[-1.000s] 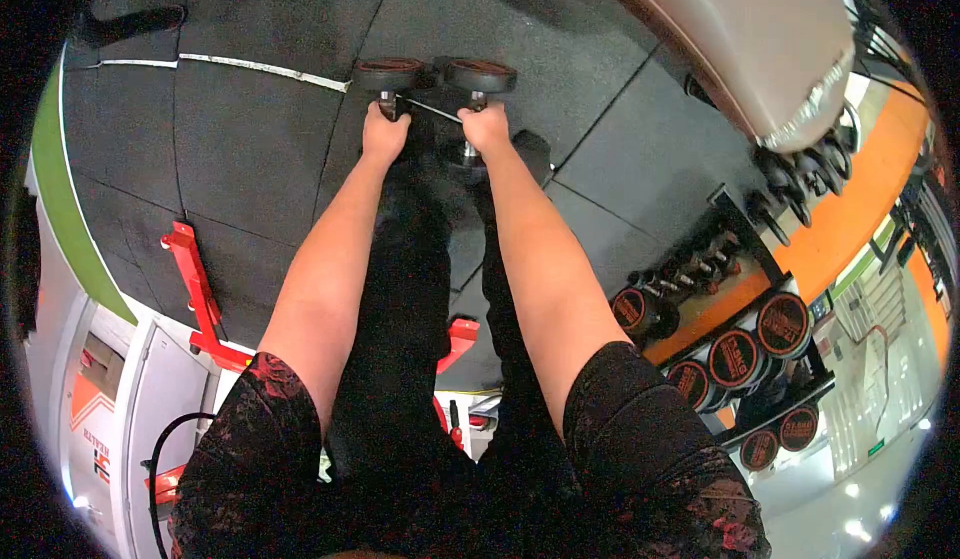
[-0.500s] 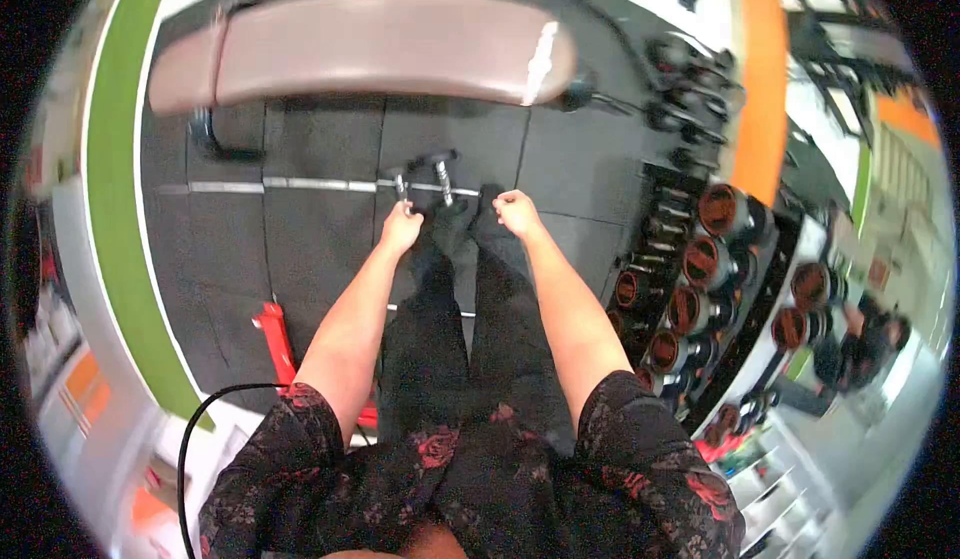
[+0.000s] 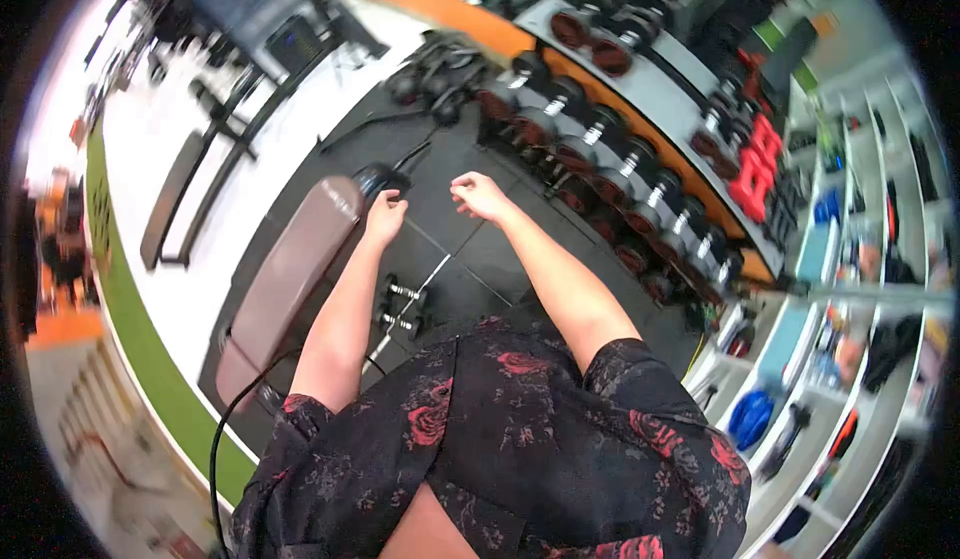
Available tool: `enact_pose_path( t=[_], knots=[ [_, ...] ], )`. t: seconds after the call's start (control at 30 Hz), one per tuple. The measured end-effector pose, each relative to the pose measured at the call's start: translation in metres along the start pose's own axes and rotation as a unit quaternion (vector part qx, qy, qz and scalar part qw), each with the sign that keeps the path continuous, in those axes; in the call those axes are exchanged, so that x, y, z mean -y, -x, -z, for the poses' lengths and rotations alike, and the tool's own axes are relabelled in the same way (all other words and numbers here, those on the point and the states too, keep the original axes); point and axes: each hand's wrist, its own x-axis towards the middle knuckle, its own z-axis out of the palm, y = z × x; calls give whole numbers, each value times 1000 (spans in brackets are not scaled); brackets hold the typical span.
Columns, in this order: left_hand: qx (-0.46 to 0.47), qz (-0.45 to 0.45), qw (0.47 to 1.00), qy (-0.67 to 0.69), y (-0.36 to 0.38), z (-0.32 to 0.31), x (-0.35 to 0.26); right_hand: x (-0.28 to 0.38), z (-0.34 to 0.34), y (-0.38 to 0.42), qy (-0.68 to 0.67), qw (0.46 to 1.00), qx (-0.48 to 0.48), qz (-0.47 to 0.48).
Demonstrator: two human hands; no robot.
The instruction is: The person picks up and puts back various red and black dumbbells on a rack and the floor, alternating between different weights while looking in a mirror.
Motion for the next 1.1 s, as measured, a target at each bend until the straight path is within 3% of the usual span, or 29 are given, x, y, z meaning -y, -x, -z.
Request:
enact_pose_path(
  t=[0.23,0.5,0.63,0.87,1.1],
  knots=[
    [112,-97,988,31,-46,-169,-164,7,191,51,-70,992,-100,30],
    [263,-50,962,59,-54,-304,-336,-24,410,84,-82,972,-221,-7],
    [292,-48,954,43,-66,-325,-373,-38,464,73,-154,950,-270,11],
    [344,-68,936,12,-119,-358,-414,-49,508,78,-208,913,-348,-46],
    [403,-123,907,-3,-142,-442,-483,-68,584,105,-233,854,-464,-44]
  ],
)
